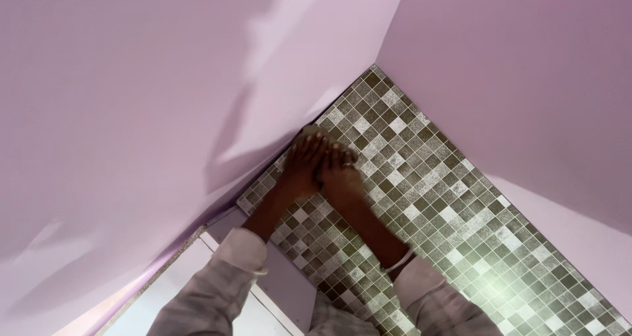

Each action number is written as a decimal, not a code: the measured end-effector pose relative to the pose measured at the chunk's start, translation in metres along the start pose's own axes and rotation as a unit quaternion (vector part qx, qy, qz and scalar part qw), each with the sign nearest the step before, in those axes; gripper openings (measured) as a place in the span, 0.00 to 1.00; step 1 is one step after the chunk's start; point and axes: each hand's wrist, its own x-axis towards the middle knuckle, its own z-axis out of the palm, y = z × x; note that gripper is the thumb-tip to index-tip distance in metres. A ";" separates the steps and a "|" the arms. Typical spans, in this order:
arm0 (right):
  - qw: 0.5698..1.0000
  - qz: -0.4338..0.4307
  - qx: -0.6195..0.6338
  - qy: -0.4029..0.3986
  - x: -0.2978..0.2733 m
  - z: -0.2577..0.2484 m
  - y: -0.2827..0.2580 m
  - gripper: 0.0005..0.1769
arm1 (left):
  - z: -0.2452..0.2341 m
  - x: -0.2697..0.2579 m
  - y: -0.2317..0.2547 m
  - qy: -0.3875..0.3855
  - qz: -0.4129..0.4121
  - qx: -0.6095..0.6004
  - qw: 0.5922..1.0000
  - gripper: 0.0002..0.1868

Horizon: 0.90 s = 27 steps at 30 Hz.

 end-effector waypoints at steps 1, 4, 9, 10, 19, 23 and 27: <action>0.999 0.008 -0.052 -0.009 0.001 -0.012 0.015 0.42 | 0.002 0.019 0.004 -0.012 0.014 -0.028 0.999 0.60; 0.991 0.032 -0.134 -0.002 -0.024 -0.032 0.040 0.41 | 0.006 0.054 0.040 0.021 0.066 -0.037 0.997 0.54; 0.985 0.112 -0.131 -0.019 -0.094 -0.006 0.027 0.35 | 0.027 0.001 0.088 -0.024 0.115 -0.061 0.991 0.54; 0.980 0.098 -0.172 -0.017 -0.106 0.002 0.013 0.32 | 0.033 -0.015 0.089 -0.014 0.135 -0.063 0.989 0.53; 0.982 0.031 -0.070 -0.174 -0.093 0.033 -0.095 0.24 | 0.042 -0.107 0.007 -0.166 0.026 0.021 0.986 0.52; 0.986 -0.017 -0.125 0.112 -0.081 0.041 -0.071 0.34 | 0.031 -0.086 0.004 -0.155 -0.008 -0.013 0.988 0.59; 0.987 0.046 -0.081 0.128 -0.079 0.014 -0.033 0.32 | 0.008 -0.040 0.033 -0.091 0.033 -0.028 0.995 0.58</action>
